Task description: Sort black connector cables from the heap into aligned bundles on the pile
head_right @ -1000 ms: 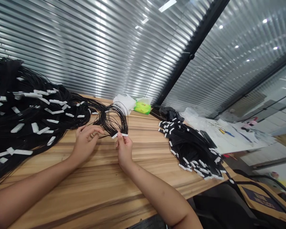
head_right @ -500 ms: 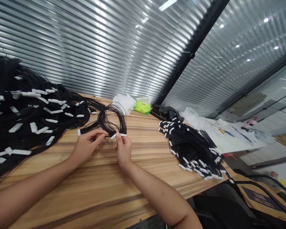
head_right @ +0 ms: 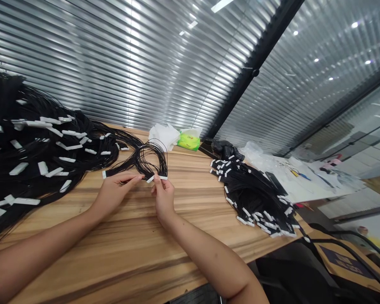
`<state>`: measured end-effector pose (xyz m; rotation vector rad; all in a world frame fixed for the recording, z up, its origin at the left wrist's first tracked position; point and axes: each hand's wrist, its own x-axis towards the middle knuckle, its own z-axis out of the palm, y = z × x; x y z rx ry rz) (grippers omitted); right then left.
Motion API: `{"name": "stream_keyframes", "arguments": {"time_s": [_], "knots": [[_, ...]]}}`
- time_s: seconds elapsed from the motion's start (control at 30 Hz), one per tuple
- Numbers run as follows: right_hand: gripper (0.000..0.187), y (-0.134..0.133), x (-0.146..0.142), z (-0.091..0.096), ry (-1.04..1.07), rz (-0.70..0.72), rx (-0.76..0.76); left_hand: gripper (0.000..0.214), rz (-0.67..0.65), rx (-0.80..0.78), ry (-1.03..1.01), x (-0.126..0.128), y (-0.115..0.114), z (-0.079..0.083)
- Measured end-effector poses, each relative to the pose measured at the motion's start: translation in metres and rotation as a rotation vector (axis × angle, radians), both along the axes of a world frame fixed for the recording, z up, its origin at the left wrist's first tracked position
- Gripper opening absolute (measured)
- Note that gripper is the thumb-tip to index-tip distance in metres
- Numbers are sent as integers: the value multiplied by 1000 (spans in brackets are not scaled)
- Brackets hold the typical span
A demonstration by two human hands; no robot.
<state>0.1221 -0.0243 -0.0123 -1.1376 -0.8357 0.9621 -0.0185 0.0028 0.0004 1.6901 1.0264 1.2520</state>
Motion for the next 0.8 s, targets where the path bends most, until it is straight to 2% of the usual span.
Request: {"name": "stream_keyframes", "arguments": {"time_s": [0.23, 0.4, 0.67, 0.8], "knots": [[40, -1, -1, 1, -26, -7, 24, 25, -2, -3, 100, 0, 1, -5], [39, -3, -2, 4, -20, -15, 48, 23, 9, 44, 70, 2, -3, -7], [29, 1, -2, 4, 73, -14, 24, 30, -33, -86, -29, 5, -1, -10], [31, 2, -2, 5, 94, -15, -5, 32, -50, -131, -96, 6, 2, -10]]}}
